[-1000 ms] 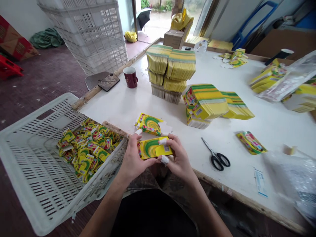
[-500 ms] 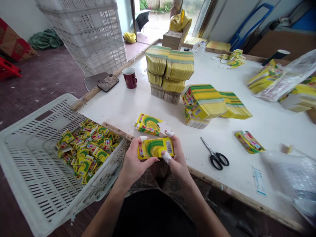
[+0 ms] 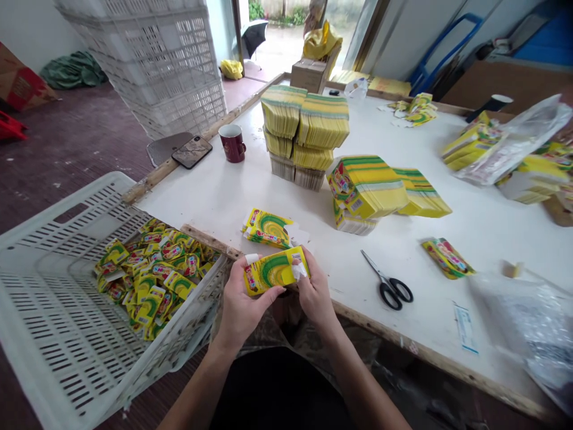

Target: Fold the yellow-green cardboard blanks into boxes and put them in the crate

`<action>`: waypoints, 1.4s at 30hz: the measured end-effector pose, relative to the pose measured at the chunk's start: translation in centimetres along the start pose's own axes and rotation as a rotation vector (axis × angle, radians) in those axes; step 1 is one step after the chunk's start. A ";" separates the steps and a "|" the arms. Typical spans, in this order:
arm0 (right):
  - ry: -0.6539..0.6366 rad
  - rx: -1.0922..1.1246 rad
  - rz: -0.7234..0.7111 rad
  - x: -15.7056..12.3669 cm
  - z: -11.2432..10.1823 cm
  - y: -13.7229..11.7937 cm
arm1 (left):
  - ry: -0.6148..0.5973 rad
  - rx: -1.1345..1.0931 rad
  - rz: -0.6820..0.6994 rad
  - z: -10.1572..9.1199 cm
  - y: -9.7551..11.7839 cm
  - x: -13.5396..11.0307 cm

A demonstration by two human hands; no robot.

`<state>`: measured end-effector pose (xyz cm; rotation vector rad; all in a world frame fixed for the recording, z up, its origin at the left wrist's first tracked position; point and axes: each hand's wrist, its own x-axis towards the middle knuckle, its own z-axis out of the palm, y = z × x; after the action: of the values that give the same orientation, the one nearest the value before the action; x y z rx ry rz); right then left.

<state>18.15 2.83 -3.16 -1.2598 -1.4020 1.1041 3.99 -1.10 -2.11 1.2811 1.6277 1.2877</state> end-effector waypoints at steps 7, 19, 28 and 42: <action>-0.073 0.048 0.006 1.2 0.2 -0.9 | 0.015 -0.008 -0.003 -0.6 -0.6 0.4; -0.032 -0.191 -0.110 4.1 0.0 -0.3 | 0.592 -0.850 -0.163 -4.6 -2.9 3.1; 0.002 -0.702 -0.207 6.6 1.2 1.2 | 0.363 -1.070 -0.444 -2.9 -2.8 3.0; 0.039 -0.633 -0.224 5.0 1.2 1.9 | 0.020 -0.916 -0.374 -0.3 -1.4 2.4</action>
<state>17.06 7.91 -4.87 -1.4923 -1.8902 0.4851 2.64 1.09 -3.25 0.3833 0.9855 1.5161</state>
